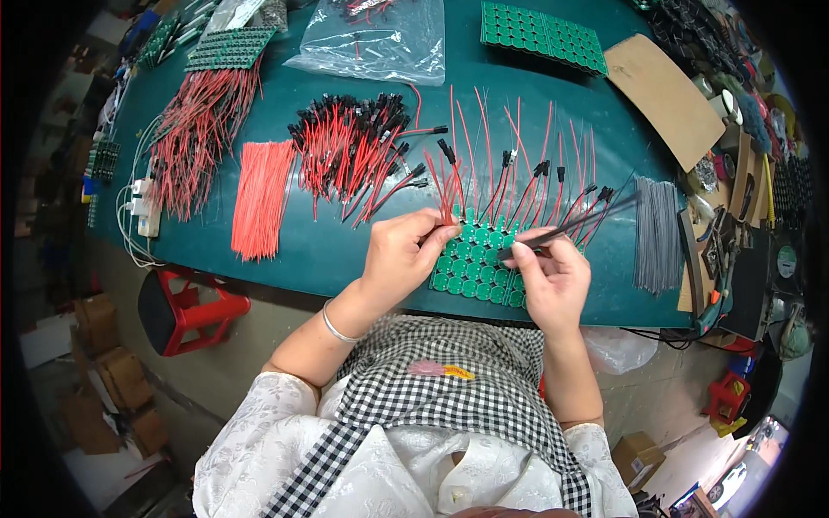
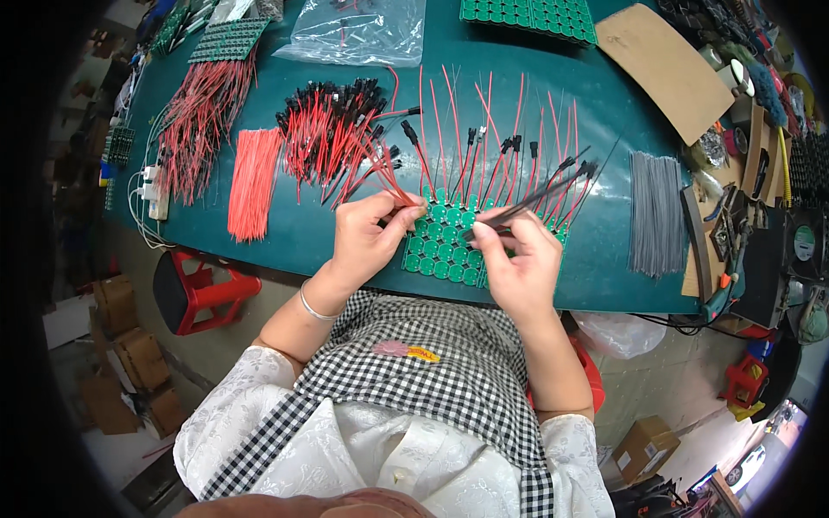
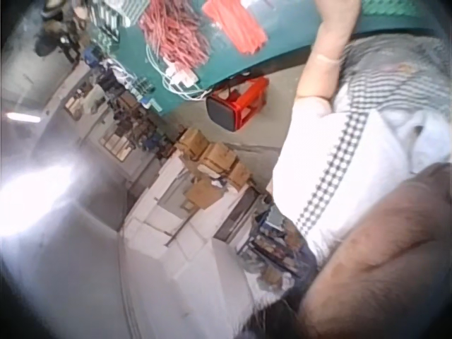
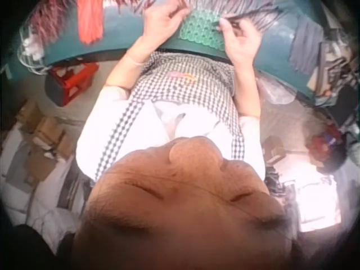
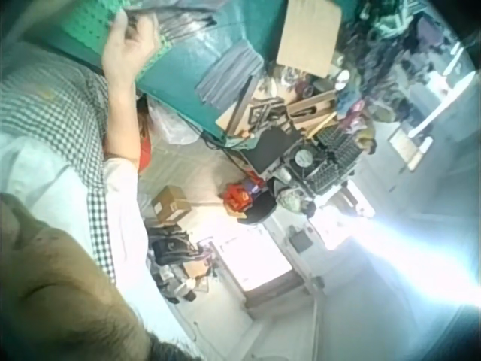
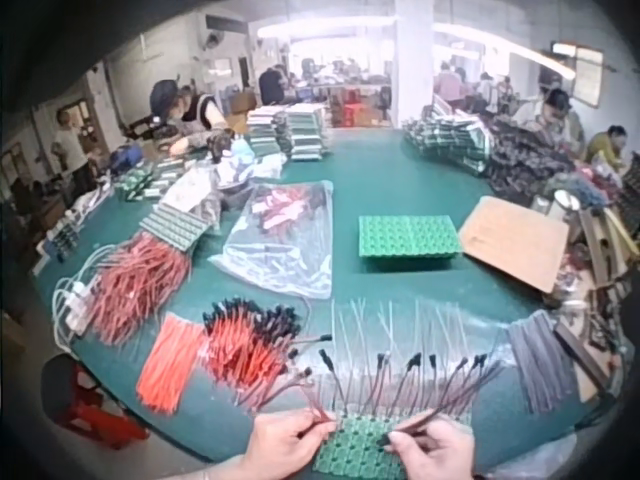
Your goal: Assembling electrical components by inserting wires with connectors into a PCB board.
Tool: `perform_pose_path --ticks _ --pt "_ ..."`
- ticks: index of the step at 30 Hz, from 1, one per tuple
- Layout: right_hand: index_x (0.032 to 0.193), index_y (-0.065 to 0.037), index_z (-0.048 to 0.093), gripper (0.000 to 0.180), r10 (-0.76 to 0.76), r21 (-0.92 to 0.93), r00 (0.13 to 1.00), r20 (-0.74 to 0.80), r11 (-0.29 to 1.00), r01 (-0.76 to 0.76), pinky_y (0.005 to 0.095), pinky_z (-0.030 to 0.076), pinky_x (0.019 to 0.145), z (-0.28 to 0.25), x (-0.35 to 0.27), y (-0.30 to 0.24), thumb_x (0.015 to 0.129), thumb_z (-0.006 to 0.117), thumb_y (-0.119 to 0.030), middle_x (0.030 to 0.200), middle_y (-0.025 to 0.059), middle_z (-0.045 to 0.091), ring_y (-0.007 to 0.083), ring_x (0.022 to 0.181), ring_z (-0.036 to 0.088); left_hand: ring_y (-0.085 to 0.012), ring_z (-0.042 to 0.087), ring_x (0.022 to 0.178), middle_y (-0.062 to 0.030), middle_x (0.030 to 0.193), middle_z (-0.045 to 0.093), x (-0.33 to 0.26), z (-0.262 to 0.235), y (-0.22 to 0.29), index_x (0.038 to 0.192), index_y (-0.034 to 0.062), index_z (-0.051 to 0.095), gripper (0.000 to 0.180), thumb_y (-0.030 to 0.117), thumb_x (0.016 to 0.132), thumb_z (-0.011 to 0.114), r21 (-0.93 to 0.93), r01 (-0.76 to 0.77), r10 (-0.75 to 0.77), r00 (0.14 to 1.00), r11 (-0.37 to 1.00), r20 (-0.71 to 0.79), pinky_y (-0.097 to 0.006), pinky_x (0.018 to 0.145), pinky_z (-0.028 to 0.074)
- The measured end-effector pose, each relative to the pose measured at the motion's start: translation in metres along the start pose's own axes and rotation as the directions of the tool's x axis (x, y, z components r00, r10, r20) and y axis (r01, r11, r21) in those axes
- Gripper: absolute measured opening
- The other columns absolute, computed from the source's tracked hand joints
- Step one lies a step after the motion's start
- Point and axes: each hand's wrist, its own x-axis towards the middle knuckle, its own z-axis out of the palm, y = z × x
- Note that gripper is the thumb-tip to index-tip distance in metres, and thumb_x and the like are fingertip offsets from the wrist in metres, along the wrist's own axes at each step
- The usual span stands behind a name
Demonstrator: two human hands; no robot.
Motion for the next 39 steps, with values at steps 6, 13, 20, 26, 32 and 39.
perform_pose_path --ticks 6,13,20,26,32,39 --pt "0.096 0.007 0.068 0.008 -0.002 -0.055 0.998 0.06 0.998 0.005 0.0271 0.061 0.07 0.023 0.01 0.006 0.09 0.07 0.003 0.094 0.01 0.07 0.0142 0.079 0.071 -0.0093 0.068 0.066 -0.009 0.085 0.076 -0.003 0.0 0.001 0.1 -0.0043 0.072 0.01 0.003 0.092 0.071 -0.153 0.165 -0.171 0.985 0.974 -0.025 -0.023 0.057 0.055" --pt "0.093 0.006 0.071 0.007 -0.033 -0.105 0.997 0.069 0.994 0.041 0.028 0.061 0.07 0.034 0.016 0.015 0.088 0.072 0.001 0.094 0.0113 0.072 0.016 0.082 0.073 -0.0073 0.065 0.06 -0.0098 0.073 0.073 -0.007 0.008 -0.008 0.095 -0.0021 0.071 0.008 0.005 0.091 0.073 -0.167 0.183 -0.193 0.98 0.969 -0.05 -0.025 0.054 0.052" --pt "0.092 0.007 0.071 0.008 -0.038 -0.151 0.999 0.031 0.988 0.042 0.0272 0.061 0.068 0.036 0.016 0.02 0.087 0.072 0.002 0.094 0.0124 0.073 0.0163 0.08 0.073 -0.0083 0.066 0.06 -0.0107 0.073 0.072 -0.008 0.011 -0.005 0.095 -0.0013 0.072 0.008 0.005 0.09 0.073 -0.181 0.181 -0.194 0.979 0.967 -0.061 -0.025 0.054 0.051" --pt "0.09 0.007 0.072 0.006 -0.062 -0.214 0.997 0.04 0.974 0.07 0.0262 0.06 0.066 0.037 0.017 0.016 0.086 0.072 0.003 0.092 0.012 0.073 0.0156 0.077 0.073 -0.0104 0.065 0.058 -0.0114 0.078 0.072 -0.008 0.009 -0.003 0.093 -0.0027 0.073 0.007 0.003 0.089 0.074 -0.141 0.136 -0.145 0.988 0.981 -0.051 -0.026 0.053 0.051" --pt "0.09 0.007 0.072 0.005 -0.063 -0.211 0.998 0.03 0.975 0.068 0.0255 0.059 0.064 0.039 0.018 0.014 0.086 0.071 0.004 0.091 0.0118 0.072 0.0153 0.076 0.073 -0.0092 0.066 0.062 -0.01 0.079 0.074 -0.007 0.007 -0.003 0.096 -0.0032 0.075 0.01 0.001 0.087 0.076 -0.09 0.093 -0.097 0.995 0.992 -0.038 -0.025 0.055 0.051" --pt "0.091 0.007 0.071 0.006 -0.053 -0.221 0.998 0.027 0.974 0.058 0.0257 0.06 0.063 0.039 0.018 0.015 0.086 0.071 0.003 0.092 0.0117 0.072 0.0155 0.075 0.072 -0.0088 0.067 0.065 -0.0097 0.081 0.075 -0.008 0.011 -0.006 0.101 -0.0035 0.075 0.015 -0.001 0.086 0.076 -0.041 0.062 -0.066 0.994 0.997 -0.088 -0.024 0.057 0.053"
